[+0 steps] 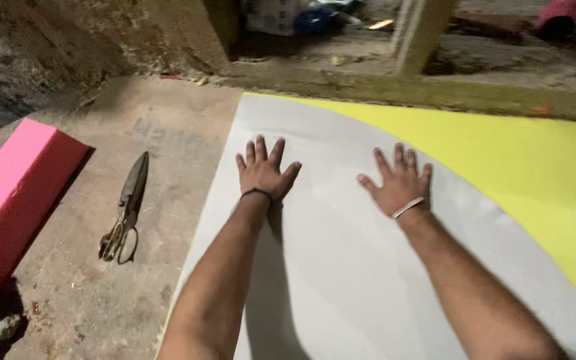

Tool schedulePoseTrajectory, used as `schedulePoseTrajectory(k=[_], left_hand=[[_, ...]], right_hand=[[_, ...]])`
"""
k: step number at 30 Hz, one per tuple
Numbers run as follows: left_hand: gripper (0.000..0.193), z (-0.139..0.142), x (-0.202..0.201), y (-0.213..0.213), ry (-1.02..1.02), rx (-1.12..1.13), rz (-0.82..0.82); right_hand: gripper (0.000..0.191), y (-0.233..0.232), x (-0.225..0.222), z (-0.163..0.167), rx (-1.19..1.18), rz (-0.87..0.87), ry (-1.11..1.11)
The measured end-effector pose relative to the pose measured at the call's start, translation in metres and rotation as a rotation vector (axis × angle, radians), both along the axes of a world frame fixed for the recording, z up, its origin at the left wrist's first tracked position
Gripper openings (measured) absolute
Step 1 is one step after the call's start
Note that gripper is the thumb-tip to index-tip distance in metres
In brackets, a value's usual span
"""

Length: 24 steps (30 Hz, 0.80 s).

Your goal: The person spreads a black fabric sheet over a yellow foam board on a workbench and trims it with scissors. They then spread a white fabric sheet, cut the yellow foam along its edge with a knife, apply spray adhesive with a glue gun, and fold the fabric over the foam.

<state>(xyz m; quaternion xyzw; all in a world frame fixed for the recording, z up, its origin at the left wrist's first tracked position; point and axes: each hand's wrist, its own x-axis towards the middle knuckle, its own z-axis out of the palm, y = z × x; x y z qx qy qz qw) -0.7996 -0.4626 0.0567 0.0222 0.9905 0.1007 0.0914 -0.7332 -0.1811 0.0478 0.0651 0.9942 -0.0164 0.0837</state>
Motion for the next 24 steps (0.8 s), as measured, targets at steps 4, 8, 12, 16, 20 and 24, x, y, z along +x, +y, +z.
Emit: schedulePoseTrajectory(k=[4,8,12,16,20,24], left_hand=[[0.086,-0.014,-0.065,-0.023,0.024,0.012,0.008],[0.086,-0.02,-0.109,-0.026,0.022,0.003,0.044],[0.085,-0.02,-0.078,-0.018,0.028,-0.086,-0.011],[0.083,-0.02,0.062,-0.039,0.033,0.027,-0.12],[0.082,-0.002,0.174,-0.097,0.095,0.17,0.005],[0.079,0.014,0.24,-0.152,0.111,0.205,0.081]], right_hand=[[0.086,0.0,-0.044,-0.005,-0.041,-0.043,-0.003],[0.086,0.0,-0.06,-0.02,-0.001,-0.06,-0.042],[0.085,0.011,-0.066,-0.039,0.032,-0.043,-0.08],[0.083,0.018,-0.076,-0.06,0.002,-0.07,-0.029],[0.083,-0.002,-0.089,-0.076,-0.012,-0.148,0.019],[0.072,-0.052,-0.057,-0.08,-0.144,-0.186,0.135]])
